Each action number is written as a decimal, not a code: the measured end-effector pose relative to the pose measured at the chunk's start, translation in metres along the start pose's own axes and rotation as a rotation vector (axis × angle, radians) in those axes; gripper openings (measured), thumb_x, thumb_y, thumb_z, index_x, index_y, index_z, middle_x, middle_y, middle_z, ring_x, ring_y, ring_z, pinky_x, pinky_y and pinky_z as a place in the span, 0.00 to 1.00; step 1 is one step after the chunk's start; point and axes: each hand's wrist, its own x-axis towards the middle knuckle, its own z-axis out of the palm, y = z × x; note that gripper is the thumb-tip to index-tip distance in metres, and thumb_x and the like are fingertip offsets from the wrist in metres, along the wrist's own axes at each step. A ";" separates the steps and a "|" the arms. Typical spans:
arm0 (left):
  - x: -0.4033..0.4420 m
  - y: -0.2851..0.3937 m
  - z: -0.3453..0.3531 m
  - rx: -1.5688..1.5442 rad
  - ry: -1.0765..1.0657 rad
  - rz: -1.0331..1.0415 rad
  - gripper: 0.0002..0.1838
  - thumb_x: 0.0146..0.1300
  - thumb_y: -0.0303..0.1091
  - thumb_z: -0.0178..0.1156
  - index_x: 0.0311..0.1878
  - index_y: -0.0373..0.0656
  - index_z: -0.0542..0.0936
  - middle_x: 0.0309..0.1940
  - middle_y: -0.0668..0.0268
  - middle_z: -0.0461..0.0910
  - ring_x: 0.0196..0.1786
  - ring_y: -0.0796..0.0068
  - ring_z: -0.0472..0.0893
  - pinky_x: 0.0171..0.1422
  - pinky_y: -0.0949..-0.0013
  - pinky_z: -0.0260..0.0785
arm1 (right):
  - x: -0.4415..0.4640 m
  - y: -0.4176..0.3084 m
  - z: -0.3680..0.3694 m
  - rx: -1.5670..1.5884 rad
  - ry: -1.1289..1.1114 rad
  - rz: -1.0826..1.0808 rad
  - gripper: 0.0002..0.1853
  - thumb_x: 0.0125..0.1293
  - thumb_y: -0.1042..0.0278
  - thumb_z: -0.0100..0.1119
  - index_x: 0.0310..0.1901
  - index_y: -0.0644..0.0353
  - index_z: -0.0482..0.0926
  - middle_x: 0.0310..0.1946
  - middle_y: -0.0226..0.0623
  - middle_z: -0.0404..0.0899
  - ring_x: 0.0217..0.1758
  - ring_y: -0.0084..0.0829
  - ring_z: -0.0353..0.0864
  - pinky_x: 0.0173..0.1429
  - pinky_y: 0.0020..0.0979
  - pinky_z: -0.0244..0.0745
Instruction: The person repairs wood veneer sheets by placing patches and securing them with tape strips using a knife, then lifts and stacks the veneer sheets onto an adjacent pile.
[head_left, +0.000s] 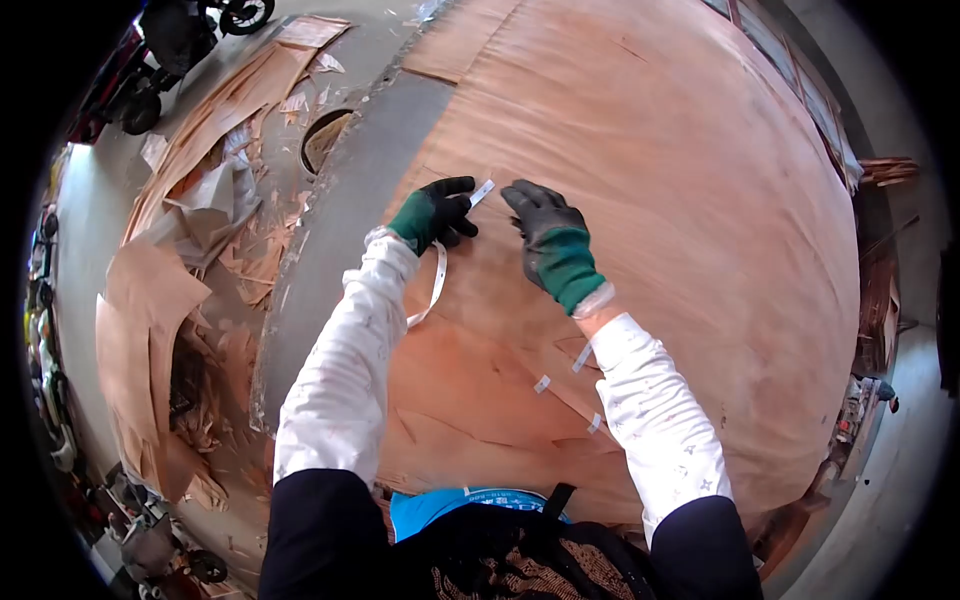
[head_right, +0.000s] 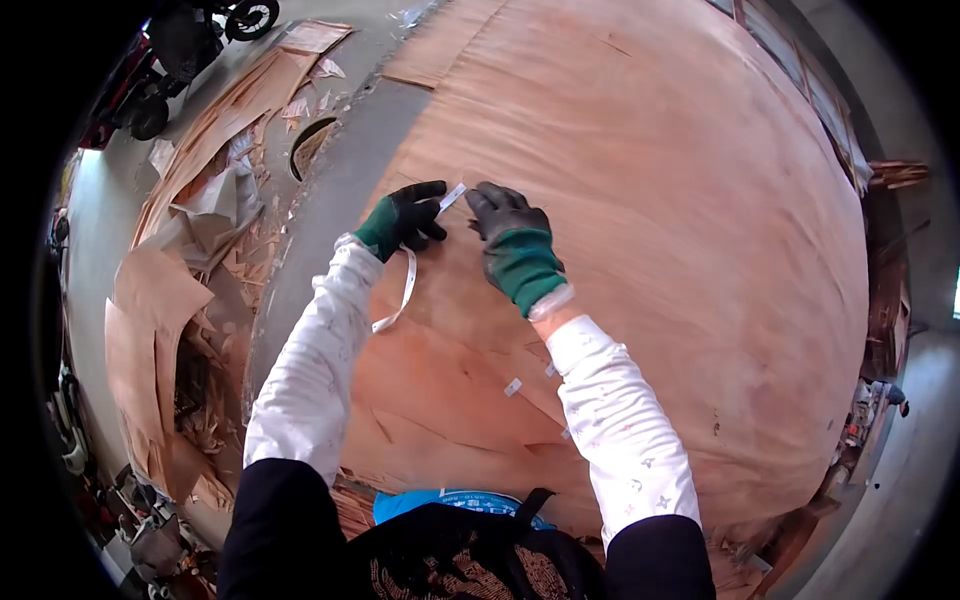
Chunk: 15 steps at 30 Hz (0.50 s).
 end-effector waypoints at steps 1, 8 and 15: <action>-0.001 -0.001 0.000 0.000 0.009 0.008 0.27 0.68 0.36 0.57 0.69 0.43 0.68 0.44 0.64 0.81 0.34 0.73 0.85 0.25 0.75 0.71 | 0.009 0.000 0.013 -0.093 -0.079 -0.021 0.31 0.53 0.76 0.63 0.62 0.51 0.74 0.65 0.34 0.70 0.68 0.39 0.69 0.61 0.38 0.73; -0.026 0.013 0.013 0.334 0.172 0.019 0.23 0.67 0.38 0.59 0.63 0.44 0.74 0.31 0.63 0.84 0.26 0.73 0.83 0.24 0.73 0.71 | 0.016 -0.002 0.080 -0.309 -0.047 -0.176 0.24 0.59 0.60 0.58 0.59 0.52 0.75 0.63 0.39 0.71 0.66 0.39 0.66 0.51 0.40 0.73; -0.053 0.095 -0.044 0.883 0.432 -0.042 0.11 0.66 0.41 0.60 0.34 0.44 0.78 0.21 0.68 0.77 0.23 0.77 0.78 0.21 0.71 0.63 | 0.019 -0.011 0.079 -0.489 -0.239 -0.128 0.22 0.67 0.63 0.49 0.62 0.52 0.71 0.67 0.39 0.67 0.70 0.41 0.62 0.50 0.40 0.72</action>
